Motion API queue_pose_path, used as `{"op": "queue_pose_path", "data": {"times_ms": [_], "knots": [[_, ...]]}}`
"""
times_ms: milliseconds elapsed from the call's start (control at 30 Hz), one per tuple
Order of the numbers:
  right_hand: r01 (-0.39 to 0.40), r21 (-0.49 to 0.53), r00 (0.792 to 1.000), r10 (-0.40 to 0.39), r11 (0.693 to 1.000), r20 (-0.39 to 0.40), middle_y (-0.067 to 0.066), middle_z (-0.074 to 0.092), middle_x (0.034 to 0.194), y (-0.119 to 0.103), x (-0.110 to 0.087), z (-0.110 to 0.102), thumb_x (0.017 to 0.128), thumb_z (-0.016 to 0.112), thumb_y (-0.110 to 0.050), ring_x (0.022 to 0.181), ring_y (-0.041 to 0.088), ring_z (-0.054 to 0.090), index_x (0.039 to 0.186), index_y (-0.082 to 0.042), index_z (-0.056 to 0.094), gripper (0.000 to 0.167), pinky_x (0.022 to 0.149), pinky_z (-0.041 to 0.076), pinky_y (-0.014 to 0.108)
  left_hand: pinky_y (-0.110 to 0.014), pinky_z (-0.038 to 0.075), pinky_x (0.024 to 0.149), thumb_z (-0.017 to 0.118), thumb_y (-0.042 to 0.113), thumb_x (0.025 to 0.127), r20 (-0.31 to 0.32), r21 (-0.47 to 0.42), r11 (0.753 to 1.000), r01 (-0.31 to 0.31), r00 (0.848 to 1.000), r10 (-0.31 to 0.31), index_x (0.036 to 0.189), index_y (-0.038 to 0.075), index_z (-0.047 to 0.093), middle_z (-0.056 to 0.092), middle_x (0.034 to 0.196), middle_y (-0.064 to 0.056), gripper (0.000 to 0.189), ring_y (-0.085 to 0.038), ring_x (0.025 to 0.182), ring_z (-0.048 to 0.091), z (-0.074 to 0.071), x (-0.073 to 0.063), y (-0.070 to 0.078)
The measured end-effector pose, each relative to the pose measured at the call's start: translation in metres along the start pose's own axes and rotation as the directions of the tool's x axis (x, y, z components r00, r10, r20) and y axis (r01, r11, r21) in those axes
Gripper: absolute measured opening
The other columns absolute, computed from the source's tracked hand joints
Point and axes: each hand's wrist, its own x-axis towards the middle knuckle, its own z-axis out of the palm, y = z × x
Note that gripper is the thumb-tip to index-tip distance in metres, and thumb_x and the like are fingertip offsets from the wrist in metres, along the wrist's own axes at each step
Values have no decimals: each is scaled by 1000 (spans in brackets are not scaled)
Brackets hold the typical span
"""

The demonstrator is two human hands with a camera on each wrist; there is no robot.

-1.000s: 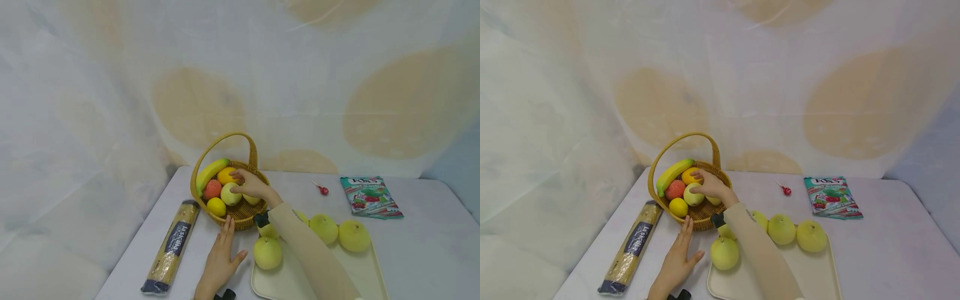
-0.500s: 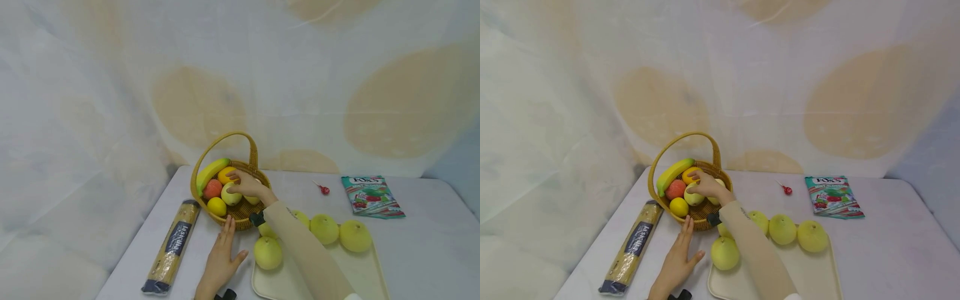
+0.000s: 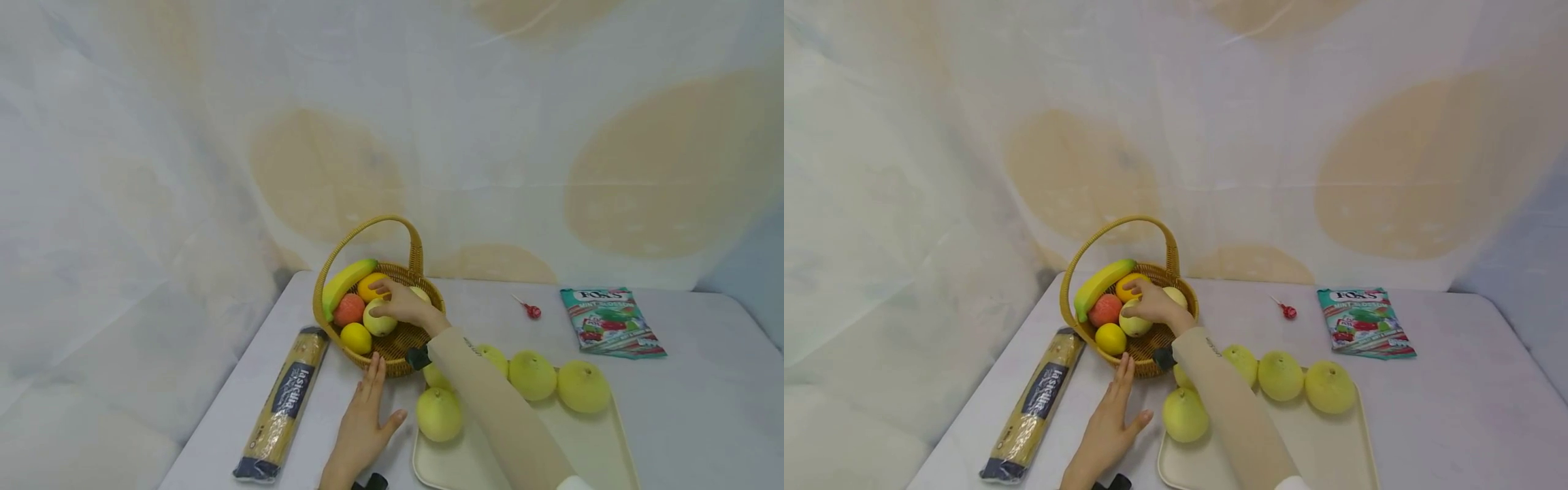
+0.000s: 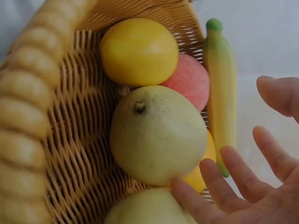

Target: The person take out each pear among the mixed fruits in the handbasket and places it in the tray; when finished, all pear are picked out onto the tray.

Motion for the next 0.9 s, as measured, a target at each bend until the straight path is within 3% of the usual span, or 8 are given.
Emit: {"op": "queue_pose_path", "data": {"times_ms": [233,500,733,900], "knots": [[-24,-77,1000,24,997,-1,20,48,143,1,5,4,90,67,-19,129,36,50,141,-7,45,57,104,46,48,-56,38,110,65,40,90,9,3,1000,3,1000,-3,157,15,13,17,163,-12,89,-35,143,32,0,1,1],[-78,-111,996,81,991,26,14,49,145,15,5,10,87,71,-16,130,30,49,140,-5,47,59,107,44,45,-55,37,111,65,41,89,25,-2,1000,11,1000,-11,154,6,22,15,163,-9,85,-35,143,32,3,0,1],[-48,-119,997,54,992,46,13,50,142,18,7,11,83,73,-10,123,27,52,136,-6,51,58,104,46,44,-55,37,111,64,41,90,15,10,1000,8,1000,-9,155,7,20,15,163,-10,85,-34,144,32,1,-1,1],[-36,-184,997,49,982,64,12,46,145,18,8,12,81,75,-10,124,26,50,134,-10,54,57,104,45,43,-55,38,110,65,40,90,12,12,1000,10,1000,-10,154,6,22,16,163,-10,85,-35,144,32,1,0,-1]]}}
